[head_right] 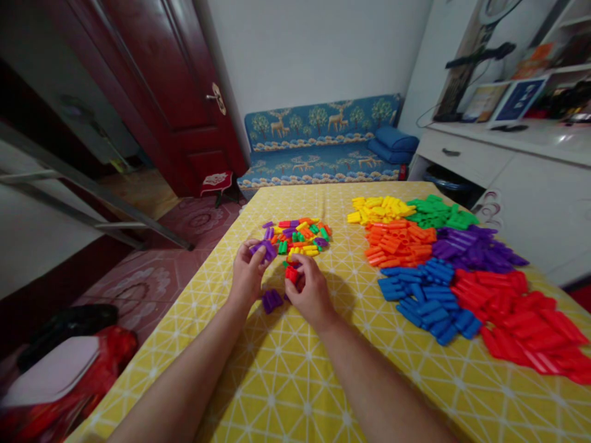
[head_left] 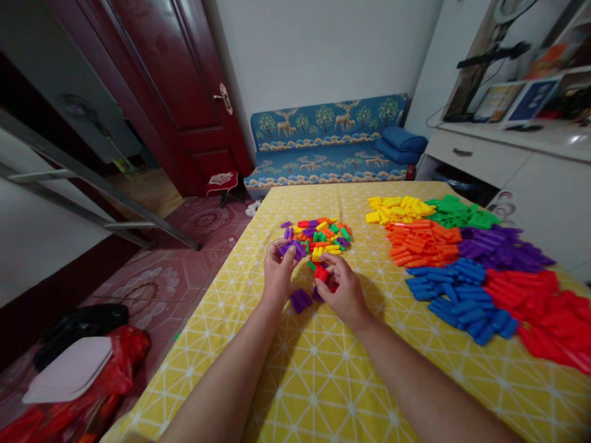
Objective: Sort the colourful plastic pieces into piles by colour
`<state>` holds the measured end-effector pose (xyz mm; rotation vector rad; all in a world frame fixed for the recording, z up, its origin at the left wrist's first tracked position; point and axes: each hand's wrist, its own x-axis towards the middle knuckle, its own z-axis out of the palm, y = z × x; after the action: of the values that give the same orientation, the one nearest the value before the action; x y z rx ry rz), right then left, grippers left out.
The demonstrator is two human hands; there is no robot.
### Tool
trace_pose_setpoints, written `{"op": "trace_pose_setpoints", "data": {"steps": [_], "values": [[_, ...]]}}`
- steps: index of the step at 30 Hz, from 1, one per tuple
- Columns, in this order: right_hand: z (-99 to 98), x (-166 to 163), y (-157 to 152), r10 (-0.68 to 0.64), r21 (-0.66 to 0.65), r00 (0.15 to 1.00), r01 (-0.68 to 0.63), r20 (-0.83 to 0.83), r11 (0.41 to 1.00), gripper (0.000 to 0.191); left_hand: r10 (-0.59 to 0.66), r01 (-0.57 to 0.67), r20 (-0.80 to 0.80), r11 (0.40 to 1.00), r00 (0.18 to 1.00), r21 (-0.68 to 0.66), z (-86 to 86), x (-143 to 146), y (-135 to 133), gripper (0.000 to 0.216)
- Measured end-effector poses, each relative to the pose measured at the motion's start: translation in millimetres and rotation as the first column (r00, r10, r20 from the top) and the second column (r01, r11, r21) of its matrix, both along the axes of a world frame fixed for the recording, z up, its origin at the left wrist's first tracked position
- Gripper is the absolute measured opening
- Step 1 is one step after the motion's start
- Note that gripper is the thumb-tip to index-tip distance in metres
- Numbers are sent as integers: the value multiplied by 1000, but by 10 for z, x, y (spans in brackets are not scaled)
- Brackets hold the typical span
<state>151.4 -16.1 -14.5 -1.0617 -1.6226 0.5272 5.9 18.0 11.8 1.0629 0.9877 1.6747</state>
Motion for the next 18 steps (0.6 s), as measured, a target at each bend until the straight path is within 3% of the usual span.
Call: {"op": "trace_pose_setpoints", "data": {"steps": [3,6,10,13,15,17,18], "values": [[26,-4,23,56,28,991,-53,-123,998,48,54,-51,93,998,994,-39,1,-81,44,32],[65,65,70,-44,73,979,60,-200,996,48,70,-64,69,994,995,-87,2,-118,36,30],[85,227,107,-222,121,973,214,65,969,23,117,-118,-57,993,991,-22,26,-125,-6,28],[97,284,87,-191,47,938,185,291,982,25,116,-103,-204,992,972,75,84,-124,-59,27],[103,281,72,-143,-34,916,168,374,985,34,20,4,-296,997,955,79,132,-122,-110,27],[95,267,69,-122,-91,897,176,425,980,39,-206,230,-402,973,892,12,171,-111,-166,27],[86,262,74,-124,-107,890,188,439,976,41,-350,370,-453,928,820,-47,182,-101,-192,27]]}}
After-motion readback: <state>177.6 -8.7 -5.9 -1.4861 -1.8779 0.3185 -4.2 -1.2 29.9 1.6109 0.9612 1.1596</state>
